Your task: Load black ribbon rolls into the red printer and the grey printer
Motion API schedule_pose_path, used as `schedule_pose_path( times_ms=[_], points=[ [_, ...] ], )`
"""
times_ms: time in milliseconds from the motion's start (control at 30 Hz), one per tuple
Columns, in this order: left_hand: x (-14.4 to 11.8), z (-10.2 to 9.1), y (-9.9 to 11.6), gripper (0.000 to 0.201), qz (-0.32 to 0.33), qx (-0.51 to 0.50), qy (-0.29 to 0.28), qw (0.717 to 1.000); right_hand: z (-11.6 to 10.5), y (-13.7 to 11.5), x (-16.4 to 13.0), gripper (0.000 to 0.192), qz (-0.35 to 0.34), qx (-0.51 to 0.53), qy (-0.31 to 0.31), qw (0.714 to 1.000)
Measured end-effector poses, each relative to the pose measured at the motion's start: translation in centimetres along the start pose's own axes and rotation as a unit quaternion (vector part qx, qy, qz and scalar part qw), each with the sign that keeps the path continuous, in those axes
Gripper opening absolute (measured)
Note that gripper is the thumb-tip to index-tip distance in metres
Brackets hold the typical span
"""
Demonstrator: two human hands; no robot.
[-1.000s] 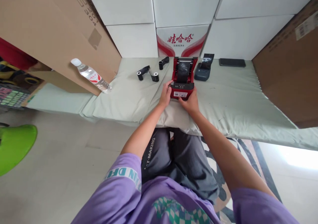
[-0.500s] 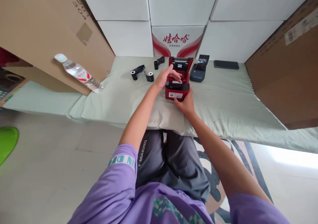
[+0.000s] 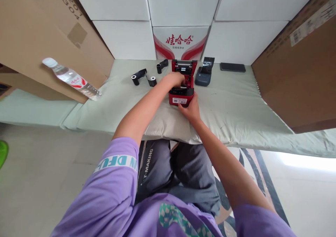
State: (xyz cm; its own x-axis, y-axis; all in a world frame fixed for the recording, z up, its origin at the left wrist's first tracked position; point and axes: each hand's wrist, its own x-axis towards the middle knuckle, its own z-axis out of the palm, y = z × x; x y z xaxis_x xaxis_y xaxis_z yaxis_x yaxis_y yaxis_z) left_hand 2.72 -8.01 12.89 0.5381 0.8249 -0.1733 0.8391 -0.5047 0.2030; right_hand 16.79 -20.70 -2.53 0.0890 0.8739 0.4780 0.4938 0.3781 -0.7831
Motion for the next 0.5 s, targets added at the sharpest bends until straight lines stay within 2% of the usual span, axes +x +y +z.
schedule_pose_path(
  times_ms=[67,233,367,433,500],
  points=[
    [-0.3,-0.4,0.4,0.041,-0.005,0.056,-0.033,0.998,-0.1,-0.1,0.0,0.098,0.002,-0.002,-0.004,1.0],
    [-2.8,-1.1,-1.2,0.042,0.079,-0.063,0.036,0.994,-0.1,-0.1,-0.1,0.097,0.004,-0.009,-0.006,1.0],
    [-6.0,-1.1,-3.1,0.042,0.106,-0.179,0.161,0.965,0.0,-0.4,-0.1,0.096,-0.003,-0.006,0.002,1.0],
    [-7.6,-1.1,-4.4,0.051,0.084,-0.233,0.241,0.938,0.0,-0.6,0.0,0.096,-0.003,-0.004,-0.001,1.0],
    [-8.7,-1.1,-6.2,0.059,0.034,-0.28,0.314,0.907,-0.1,-0.7,0.0,0.096,-0.002,-0.005,-0.006,1.0]
  ],
)
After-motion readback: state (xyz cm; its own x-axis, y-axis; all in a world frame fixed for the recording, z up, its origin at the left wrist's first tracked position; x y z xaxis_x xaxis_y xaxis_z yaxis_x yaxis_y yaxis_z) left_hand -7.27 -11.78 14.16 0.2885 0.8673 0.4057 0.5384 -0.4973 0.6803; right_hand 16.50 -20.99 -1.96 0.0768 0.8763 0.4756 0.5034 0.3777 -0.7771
